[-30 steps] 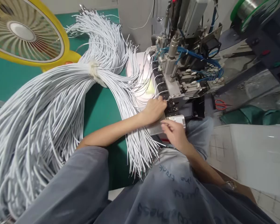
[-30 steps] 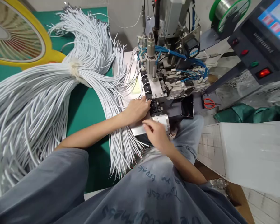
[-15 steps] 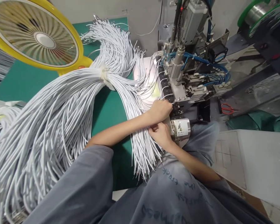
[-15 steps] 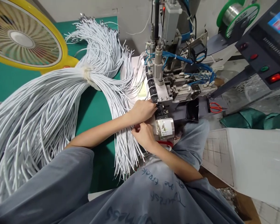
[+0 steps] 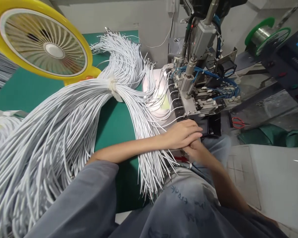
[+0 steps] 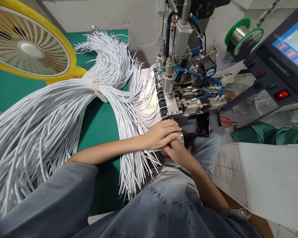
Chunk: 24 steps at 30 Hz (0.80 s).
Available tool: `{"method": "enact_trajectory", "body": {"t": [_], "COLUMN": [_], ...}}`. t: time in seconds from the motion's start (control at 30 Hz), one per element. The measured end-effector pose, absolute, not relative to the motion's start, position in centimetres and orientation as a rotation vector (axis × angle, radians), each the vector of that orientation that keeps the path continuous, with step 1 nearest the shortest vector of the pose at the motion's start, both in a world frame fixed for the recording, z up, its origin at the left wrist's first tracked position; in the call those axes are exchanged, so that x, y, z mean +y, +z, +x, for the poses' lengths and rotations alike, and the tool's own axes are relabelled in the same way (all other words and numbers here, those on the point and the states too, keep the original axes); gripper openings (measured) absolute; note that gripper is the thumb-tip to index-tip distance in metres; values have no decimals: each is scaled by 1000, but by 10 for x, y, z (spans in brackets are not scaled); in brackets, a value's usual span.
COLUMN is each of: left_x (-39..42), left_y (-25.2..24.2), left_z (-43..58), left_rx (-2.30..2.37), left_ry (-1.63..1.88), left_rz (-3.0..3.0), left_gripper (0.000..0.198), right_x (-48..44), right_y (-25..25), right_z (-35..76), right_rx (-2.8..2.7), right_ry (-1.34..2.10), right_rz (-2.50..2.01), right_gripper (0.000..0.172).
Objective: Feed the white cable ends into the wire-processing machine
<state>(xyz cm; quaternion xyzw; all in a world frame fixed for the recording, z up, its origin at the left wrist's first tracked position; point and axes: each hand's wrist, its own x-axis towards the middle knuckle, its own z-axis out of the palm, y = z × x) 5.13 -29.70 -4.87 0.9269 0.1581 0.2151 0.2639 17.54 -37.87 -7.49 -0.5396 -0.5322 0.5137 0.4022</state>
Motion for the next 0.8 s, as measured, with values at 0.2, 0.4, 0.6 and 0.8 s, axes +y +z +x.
{"method": "enact_trajectory", "body": {"t": [0.2, 0.4, 0.6, 0.8], "left_x": [-286, -278, -277, -274], "left_y": [-62, -60, -59, -60], "left_z": [56, 56, 54, 55], "left_rx": [514, 552, 494, 407], "left_ry": [606, 768, 784, 770], "left_rz": [2351, 2278, 2229, 2225], "left_gripper": [30, 20, 19, 21], "right_x": [-362, -357, -352, -356], "right_y": [-68, -67, -77, -75], "right_z": [215, 198, 191, 196], "right_rx": [-1028, -726, -782, -939], "right_ry": [1078, 1042, 1005, 872], "right_rz": [-1473, -1295, -1236, -1335], "right_gripper": [13, 21, 17, 14]}}
